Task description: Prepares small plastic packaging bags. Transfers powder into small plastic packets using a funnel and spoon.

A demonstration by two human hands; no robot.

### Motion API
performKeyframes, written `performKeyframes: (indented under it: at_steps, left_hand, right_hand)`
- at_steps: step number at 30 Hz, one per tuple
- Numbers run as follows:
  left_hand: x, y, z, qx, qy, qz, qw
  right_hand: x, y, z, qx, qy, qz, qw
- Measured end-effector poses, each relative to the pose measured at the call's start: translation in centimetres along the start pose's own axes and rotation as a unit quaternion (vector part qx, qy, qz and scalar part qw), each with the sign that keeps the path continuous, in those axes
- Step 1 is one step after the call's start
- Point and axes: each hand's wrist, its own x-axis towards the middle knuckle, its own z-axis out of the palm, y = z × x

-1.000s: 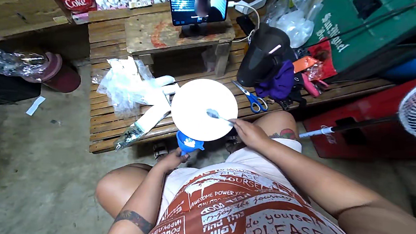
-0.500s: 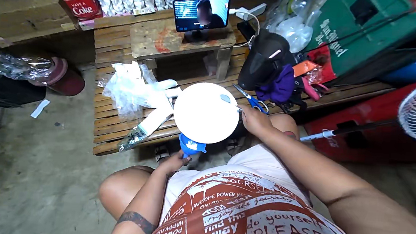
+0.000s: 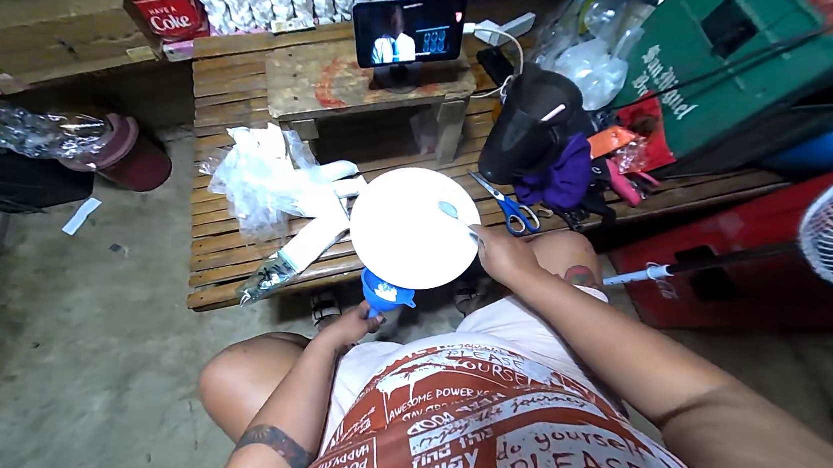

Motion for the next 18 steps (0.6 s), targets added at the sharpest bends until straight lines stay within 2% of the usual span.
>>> performKeyframes:
  at_steps: [3, 7, 12, 16, 18]
  left_hand:
    - [-0.2, 0.1, 0.0, -0.001, -0.002, -0.002, 1.0]
    - [-0.3, 0.1, 0.1, -0.005, -0.001, -0.002, 1.0]
    - [-0.4, 0.4, -0.1, 0.011, 0.001, -0.008, 1.0]
    - [-0.1, 0.1, 0.1, 0.005, 0.004, 0.0, 1.0]
    - [-0.1, 0.2, 0.1, 0.0, 0.003, 0.0, 1.0]
  right_hand:
    - [-0.1, 0.0, -0.3, 0.068, 0.004, -0.004, 0.998]
    - [0.4, 0.3, -0.2, 0.043, 0.016, 0.015, 0.999]
    - [-0.3, 1.2, -0.1, 0.139, -0.007, -0.072, 0.988]
    - [0.4, 1.7, -0.4, 0.101, 0.019, -0.009, 0.995]
    - [0.2, 1.8, 0.0, 0.105, 0.001, -0.014, 0.994]
